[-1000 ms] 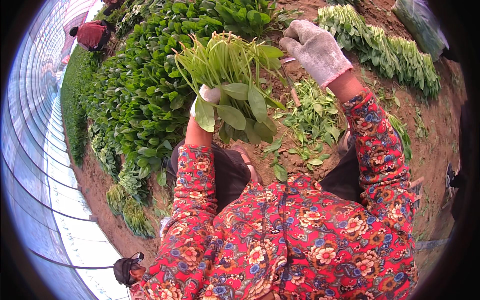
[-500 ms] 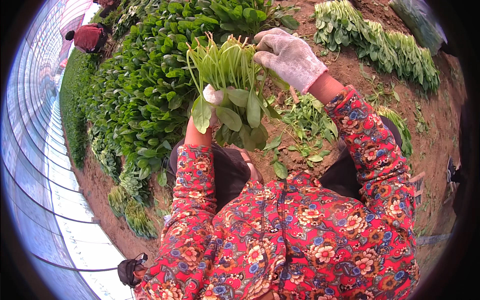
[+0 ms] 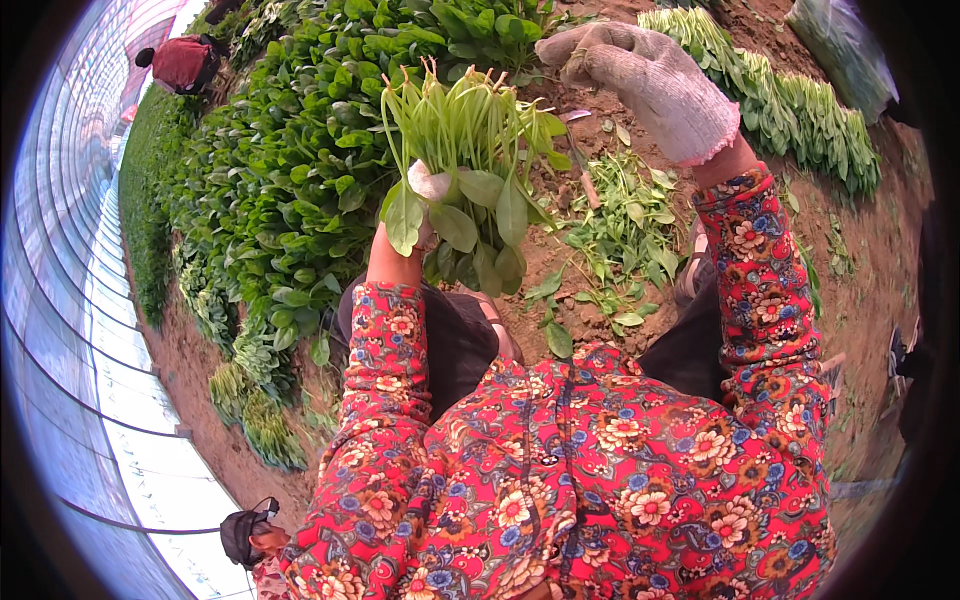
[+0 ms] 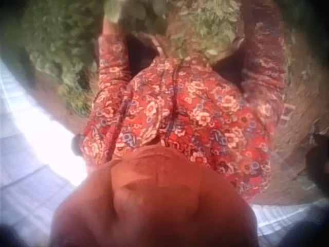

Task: The person harvests leafy green vegetables in a greenhouse, using a small knife to cut bunches at the base, then gathers and places them on the ground. The person repeats this process multiple times, moving along the row.

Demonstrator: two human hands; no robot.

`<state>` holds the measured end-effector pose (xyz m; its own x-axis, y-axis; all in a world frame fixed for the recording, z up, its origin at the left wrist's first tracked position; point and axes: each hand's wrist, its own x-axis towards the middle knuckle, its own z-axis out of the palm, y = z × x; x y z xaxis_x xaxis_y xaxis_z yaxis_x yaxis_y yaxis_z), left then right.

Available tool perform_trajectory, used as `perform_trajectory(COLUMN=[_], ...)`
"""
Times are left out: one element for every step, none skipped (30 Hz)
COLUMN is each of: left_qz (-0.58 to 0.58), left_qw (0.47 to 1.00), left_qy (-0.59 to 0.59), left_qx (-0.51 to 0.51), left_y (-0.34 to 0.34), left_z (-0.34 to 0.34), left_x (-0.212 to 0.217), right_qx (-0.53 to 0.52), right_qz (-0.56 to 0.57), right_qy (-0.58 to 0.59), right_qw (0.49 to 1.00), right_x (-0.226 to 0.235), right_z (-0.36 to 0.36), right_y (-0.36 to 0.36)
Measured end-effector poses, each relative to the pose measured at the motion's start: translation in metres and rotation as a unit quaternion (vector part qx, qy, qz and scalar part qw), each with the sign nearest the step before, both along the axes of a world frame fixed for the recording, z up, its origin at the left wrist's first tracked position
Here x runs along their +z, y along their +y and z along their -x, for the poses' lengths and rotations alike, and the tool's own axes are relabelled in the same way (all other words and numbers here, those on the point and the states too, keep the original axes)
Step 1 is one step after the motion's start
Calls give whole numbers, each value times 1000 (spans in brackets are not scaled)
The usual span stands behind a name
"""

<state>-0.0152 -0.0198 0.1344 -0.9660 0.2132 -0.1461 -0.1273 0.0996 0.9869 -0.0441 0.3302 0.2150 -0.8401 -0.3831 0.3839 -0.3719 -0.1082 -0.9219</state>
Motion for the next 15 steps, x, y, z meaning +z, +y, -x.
perform_trajectory(left_qz=[8, 15, 41, -18, -59, -81, -115, -77, -46, -42, -65, -27, -13, 14, 41], left_qw=[1000, 1000, 999, 999, 996, 989, 990, 994, 997, 998, 995, 995, 997, 998, 999], left_qy=[8, 16, 16, 8, -9, -52, -13, -12, -17, -4, -44, -61, -40, -32, -23], left_qx=[4, 7, 28, 36, 62, 114, 77, 73, 67, 43, 66, 81, 64, 43, 23], left_y=[-3, -5, -5, -4, -1, 4, 10, 17, 22, 28, 33, 36, 38, 38, 37], left_z=[3, 5, 5, 5, 2, -1, -6, -7, -8, -8, -7, -6, -3, -3, -1], left_x=[-1, -1, -1, 1, 4, 7, 11, 16, 22, 27, 32, 35, 37, 38, 39], right_qx=[43, 72, 74, 38, 16, -25, -7, 5, -9, -4, 24, 42, 22, 13, -22], right_qz=[-25, -59, -158, -271, -304, -368, -300, -287, -242, -242, -268, -294, -371, -316, -271], right_qy=[17, 53, 76, 120, 137, 242, 242, 200, 225, 220, 199, 176, 172, 184, 195], right_qw=[999, 994, 982, 954, 942, 897, 923, 937, 944, 945, 942, 938, 912, 931, 942], right_x=[6, 9, 12, 11, 9, 5, 1, -4, -7, -8, -8, -8, -8, -6, -6], right_z=[-3, -5, -8, -12, -17, -17, -21, -25, -28, -28, -26, -26, -24, -23, -22], right_y=[6, 7, 8, 6, 2, -6, -11, -15, -19, -20, -20, -19, -22, -22, -26])
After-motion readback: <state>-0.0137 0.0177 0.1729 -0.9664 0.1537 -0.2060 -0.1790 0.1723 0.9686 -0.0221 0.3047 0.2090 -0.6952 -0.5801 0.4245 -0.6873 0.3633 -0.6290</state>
